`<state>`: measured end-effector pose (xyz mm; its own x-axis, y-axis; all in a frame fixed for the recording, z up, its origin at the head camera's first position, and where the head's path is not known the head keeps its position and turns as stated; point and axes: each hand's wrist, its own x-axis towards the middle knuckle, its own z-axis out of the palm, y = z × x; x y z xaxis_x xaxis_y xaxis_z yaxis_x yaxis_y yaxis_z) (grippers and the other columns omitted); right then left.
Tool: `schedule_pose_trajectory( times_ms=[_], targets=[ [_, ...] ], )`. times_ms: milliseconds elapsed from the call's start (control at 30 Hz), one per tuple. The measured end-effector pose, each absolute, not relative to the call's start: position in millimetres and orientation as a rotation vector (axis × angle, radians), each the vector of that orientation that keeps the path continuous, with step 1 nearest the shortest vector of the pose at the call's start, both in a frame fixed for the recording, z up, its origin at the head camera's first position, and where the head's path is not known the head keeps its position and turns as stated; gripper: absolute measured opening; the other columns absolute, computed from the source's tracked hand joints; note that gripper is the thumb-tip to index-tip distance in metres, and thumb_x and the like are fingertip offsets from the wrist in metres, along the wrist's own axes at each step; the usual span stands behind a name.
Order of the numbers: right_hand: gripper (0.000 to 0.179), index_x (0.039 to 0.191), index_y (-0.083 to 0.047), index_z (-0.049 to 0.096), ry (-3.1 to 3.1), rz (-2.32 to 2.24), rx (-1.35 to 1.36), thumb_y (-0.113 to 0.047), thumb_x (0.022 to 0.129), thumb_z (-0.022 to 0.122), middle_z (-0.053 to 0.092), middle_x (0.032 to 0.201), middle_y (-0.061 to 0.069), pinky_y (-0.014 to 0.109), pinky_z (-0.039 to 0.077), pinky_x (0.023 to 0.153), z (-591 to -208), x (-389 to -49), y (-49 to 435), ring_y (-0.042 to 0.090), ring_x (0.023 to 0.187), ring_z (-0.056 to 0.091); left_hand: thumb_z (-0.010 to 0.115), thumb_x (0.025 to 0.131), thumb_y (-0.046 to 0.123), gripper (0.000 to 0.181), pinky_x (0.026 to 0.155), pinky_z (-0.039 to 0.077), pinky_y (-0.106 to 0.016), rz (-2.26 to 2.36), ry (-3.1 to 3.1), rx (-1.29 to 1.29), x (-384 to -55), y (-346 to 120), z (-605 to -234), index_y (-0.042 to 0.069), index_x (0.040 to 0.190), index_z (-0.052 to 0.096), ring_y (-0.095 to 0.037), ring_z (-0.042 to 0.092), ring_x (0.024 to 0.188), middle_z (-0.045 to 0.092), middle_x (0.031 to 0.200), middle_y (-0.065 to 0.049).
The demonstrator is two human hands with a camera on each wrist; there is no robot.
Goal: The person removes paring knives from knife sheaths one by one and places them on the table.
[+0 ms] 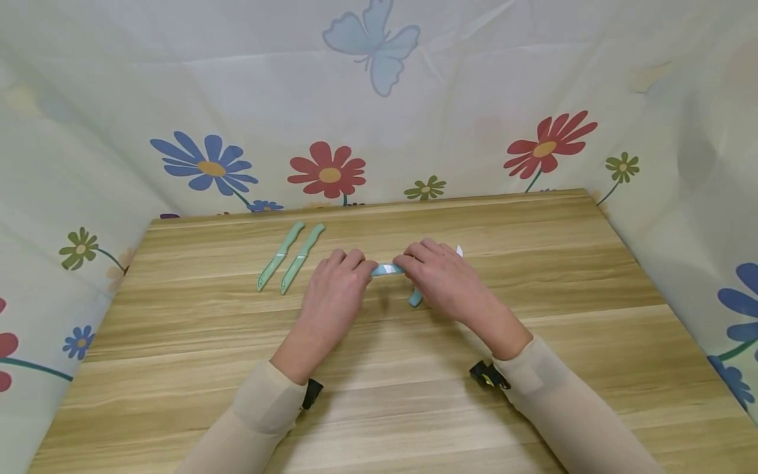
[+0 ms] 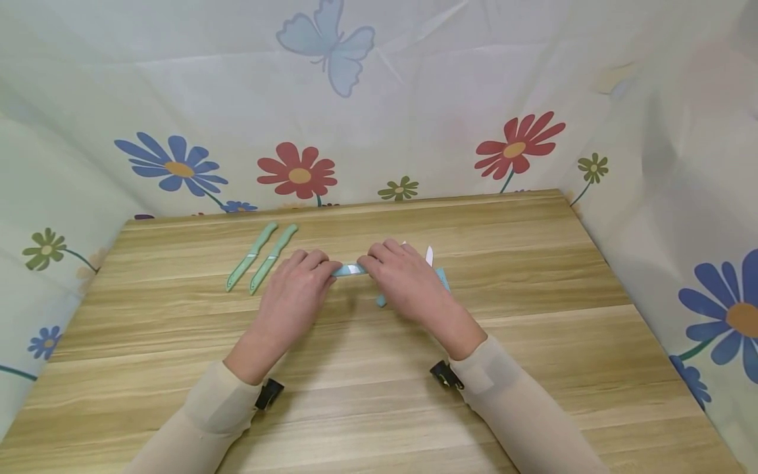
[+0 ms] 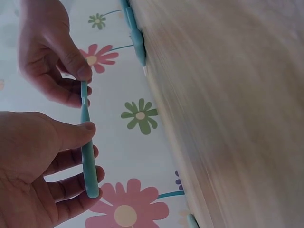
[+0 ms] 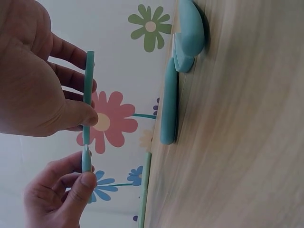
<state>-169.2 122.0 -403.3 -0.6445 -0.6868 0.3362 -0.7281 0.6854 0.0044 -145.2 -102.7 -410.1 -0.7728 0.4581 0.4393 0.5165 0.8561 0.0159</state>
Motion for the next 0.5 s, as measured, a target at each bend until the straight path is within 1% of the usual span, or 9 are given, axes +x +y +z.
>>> schedule_pose_trajectory(
  times_ms=[500],
  targets=[
    [0.025, 0.125, -0.008, 0.074, -2.597, 0.200, 1.104, -0.011, 0.100, 0.076, 0.070, 0.115, 0.006, 0.036, 0.053, 0.081, -402.8, -169.8, 123.7, 0.026, 0.103, 0.061, 0.078, 0.098, 0.013, 0.016, 0.066, 0.046, -0.031, -0.193, -2.604, -0.702, -144.6, -103.4, -408.2, 0.008, 0.112, 0.080, -0.023, 0.053, 0.082, 0.065, 0.097, -0.005]
  ],
)
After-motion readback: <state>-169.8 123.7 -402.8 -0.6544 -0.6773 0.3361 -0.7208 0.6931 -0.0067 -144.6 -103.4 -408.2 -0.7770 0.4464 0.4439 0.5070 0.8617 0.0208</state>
